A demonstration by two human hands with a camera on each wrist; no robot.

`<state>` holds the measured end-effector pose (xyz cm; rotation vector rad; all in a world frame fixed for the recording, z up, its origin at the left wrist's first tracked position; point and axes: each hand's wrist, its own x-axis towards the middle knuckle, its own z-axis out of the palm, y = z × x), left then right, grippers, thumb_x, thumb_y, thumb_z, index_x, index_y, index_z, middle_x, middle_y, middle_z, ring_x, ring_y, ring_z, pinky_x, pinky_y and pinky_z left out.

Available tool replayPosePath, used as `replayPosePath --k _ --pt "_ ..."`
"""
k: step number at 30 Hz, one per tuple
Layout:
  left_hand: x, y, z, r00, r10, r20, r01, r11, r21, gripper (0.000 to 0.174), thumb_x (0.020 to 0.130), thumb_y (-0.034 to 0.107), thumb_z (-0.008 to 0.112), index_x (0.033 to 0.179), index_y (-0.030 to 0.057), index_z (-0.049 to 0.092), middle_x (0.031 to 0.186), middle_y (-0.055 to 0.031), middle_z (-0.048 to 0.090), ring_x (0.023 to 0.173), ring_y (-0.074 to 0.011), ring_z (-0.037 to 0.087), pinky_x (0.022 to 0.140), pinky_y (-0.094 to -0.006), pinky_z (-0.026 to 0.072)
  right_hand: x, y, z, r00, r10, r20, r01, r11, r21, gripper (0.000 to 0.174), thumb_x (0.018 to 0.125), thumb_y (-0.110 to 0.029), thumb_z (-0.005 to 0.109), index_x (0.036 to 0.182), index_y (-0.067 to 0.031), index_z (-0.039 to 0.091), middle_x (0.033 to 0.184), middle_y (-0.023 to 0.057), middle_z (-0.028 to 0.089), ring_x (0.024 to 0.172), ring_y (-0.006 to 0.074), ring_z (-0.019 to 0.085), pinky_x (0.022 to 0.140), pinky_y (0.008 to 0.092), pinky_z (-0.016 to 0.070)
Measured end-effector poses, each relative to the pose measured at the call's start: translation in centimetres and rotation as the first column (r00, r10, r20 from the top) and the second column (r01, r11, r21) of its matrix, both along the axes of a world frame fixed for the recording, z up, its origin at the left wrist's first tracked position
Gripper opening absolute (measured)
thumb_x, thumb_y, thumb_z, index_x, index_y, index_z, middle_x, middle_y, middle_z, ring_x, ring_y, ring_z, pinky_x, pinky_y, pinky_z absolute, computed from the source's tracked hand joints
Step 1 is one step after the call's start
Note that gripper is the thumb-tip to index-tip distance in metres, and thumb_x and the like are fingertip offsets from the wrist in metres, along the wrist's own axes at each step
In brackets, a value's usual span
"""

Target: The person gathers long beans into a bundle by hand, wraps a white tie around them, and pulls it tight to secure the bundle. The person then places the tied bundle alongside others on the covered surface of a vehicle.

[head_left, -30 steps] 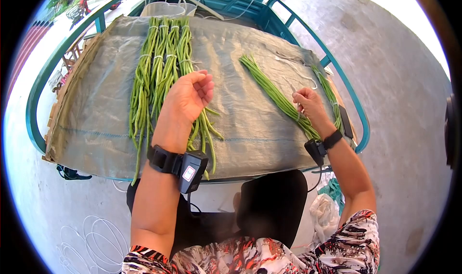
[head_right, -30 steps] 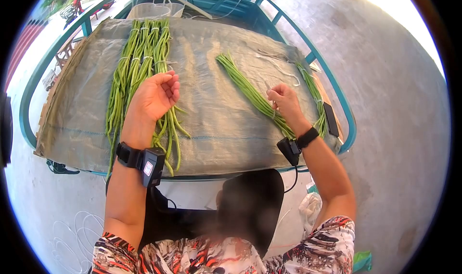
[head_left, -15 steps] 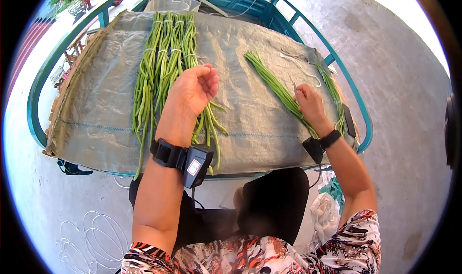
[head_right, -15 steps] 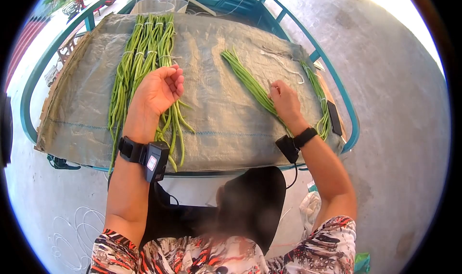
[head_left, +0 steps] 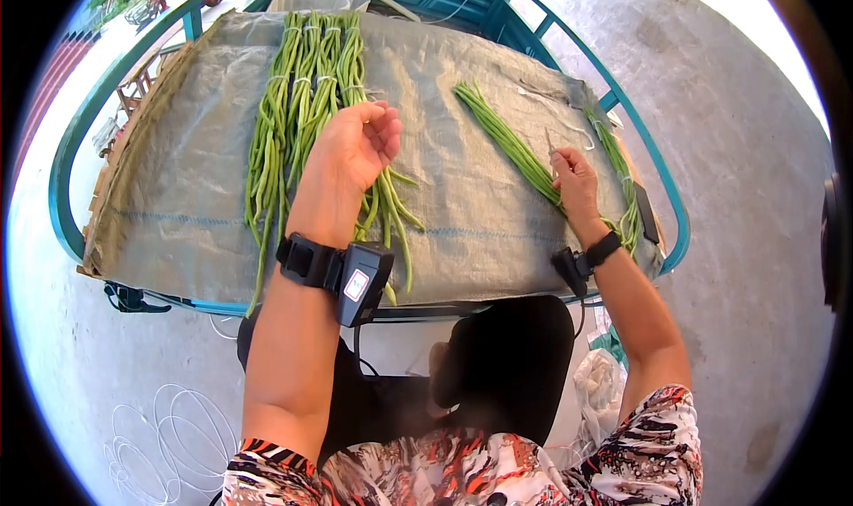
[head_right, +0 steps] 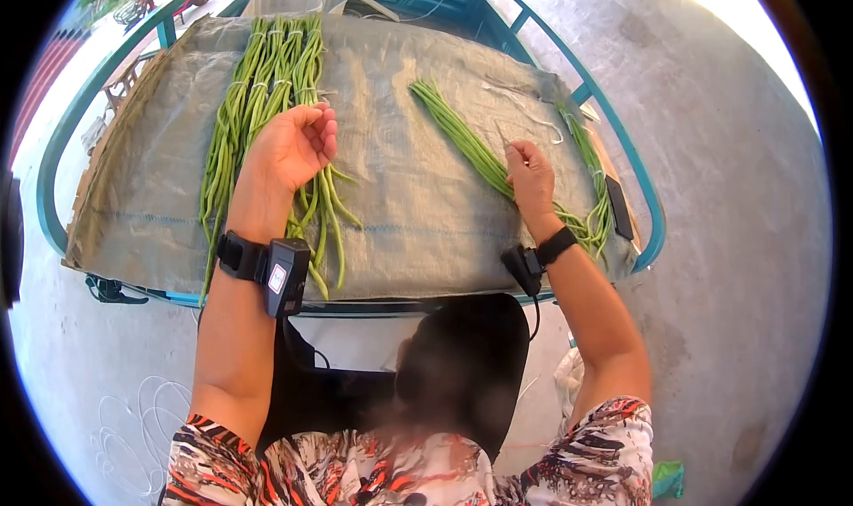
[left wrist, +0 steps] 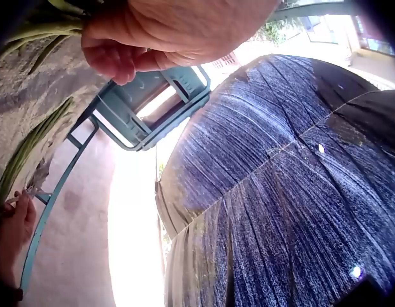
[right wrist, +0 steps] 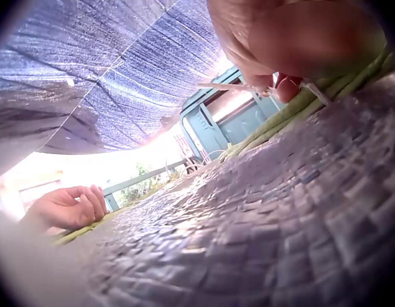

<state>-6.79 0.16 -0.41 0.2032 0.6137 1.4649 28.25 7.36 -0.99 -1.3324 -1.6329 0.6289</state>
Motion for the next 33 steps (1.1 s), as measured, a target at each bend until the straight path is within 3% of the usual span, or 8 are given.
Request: replayPosePath --k 8,12,15,20,23,27,30,33 --pt "0.3 0.0 -0.2 0.999 0.019 -0.028 -0.019 1.000 -0.019 0.014 0.085 0.003 0.054 0.099 0.0013 0.055 0.085 -0.0074 0.062 0.072 -0.0166 0.060 0.063 -0.0296 0.0520 -0.3 -0.1 0.5 0.980 0.032 -0.195 -0.031 0.999 0.010 0.013 0.091 -0.017 0.056 0.093 -0.0043 0.057 0.077 0.0006 0.058 0.054 0.0058 0.049 0.049 0.0203 0.0429" --pt "0.2 -0.2 -0.3 0.999 0.015 -0.038 -0.015 1.000 -0.007 0.014 0.085 0.003 0.054 0.099 0.0013 0.055 0.086 -0.0073 0.062 0.073 -0.0167 0.060 0.062 -0.0295 0.0517 -1.2 0.1 3.5 0.995 0.056 -0.082 -0.038 0.978 0.204 0.012 0.093 -0.016 0.053 0.093 -0.0039 0.055 0.078 0.0032 0.059 0.051 0.0078 0.051 0.047 0.0208 0.0419" --pt "0.2 -0.1 -0.4 0.999 0.015 -0.042 -0.016 1.000 -0.014 0.014 0.085 0.003 0.054 0.099 0.0015 0.055 0.086 -0.0070 0.062 0.073 -0.0168 0.060 0.062 -0.0294 0.0515 -2.8 -1.0 6.9 0.998 0.057 0.017 -0.058 0.998 0.024 0.012 0.094 -0.016 0.051 0.093 -0.0042 0.054 0.078 0.0038 0.059 0.057 0.0090 0.055 0.050 0.0221 0.0430" --pt "0.1 0.3 -0.5 0.999 -0.001 -0.050 0.001 1.000 -0.015 0.014 0.085 0.002 0.054 0.099 0.0016 0.055 0.085 -0.0065 0.062 0.073 -0.0164 0.060 0.062 -0.0296 0.0515 -2.0 2.7 12.2 0.994 0.035 0.100 -0.086 0.818 0.569 0.016 0.096 -0.017 0.048 0.092 -0.0028 0.054 0.080 0.0051 0.062 0.071 0.0130 0.058 0.063 0.0258 0.0471" --pt "0.0 0.3 -0.4 0.998 -0.015 -0.068 0.014 1.000 -0.016 0.015 0.084 0.001 0.053 0.099 0.0014 0.055 0.086 -0.0065 0.062 0.073 -0.0162 0.060 0.062 -0.0295 0.0515 0.8 6.5 14.9 0.964 -0.097 0.247 -0.103 0.720 0.686 0.020 0.092 -0.021 0.052 0.095 -0.0015 0.057 0.086 0.0108 0.065 0.078 0.0213 0.061 0.070 0.0328 0.0489" --pt "0.0 0.3 -0.5 0.996 -0.004 -0.084 0.003 1.000 -0.014 0.015 0.084 0.001 0.053 0.099 0.0011 0.055 0.086 -0.0065 0.062 0.073 -0.0160 0.059 0.063 -0.0293 0.0514 1.9 8.6 17.0 0.940 -0.151 0.305 -0.102 0.729 0.677 0.017 0.093 -0.019 0.051 0.095 -0.0029 0.057 0.091 0.0058 0.066 0.087 0.0137 0.061 0.076 0.0258 0.0460" --pt "0.0 0.5 -0.4 0.994 -0.004 -0.107 0.002 1.000 -0.021 0.014 0.085 0.001 0.052 0.099 0.0010 0.055 0.086 -0.0065 0.062 0.073 -0.0161 0.060 0.063 -0.0297 0.0515 3.3 10.2 15.9 0.769 -0.271 0.579 -0.054 0.875 0.482 0.024 0.088 -0.021 0.057 0.101 -0.0019 0.059 0.096 0.0114 0.067 0.091 0.0212 0.062 0.081 0.0304 0.0465" --pt "0.1 0.8 -0.5 0.993 0.005 -0.117 -0.009 1.000 -0.028 0.013 0.085 0.001 0.051 0.097 0.0008 0.055 0.086 -0.0074 0.062 0.073 -0.0177 0.060 0.063 -0.0307 0.0520 4.3 10.1 12.5 0.529 -0.526 0.666 -0.059 0.760 0.647 0.025 0.083 -0.024 0.054 0.099 -0.0069 0.061 0.092 0.0138 0.067 0.093 0.0329 0.062 0.079 0.0384 0.0477"
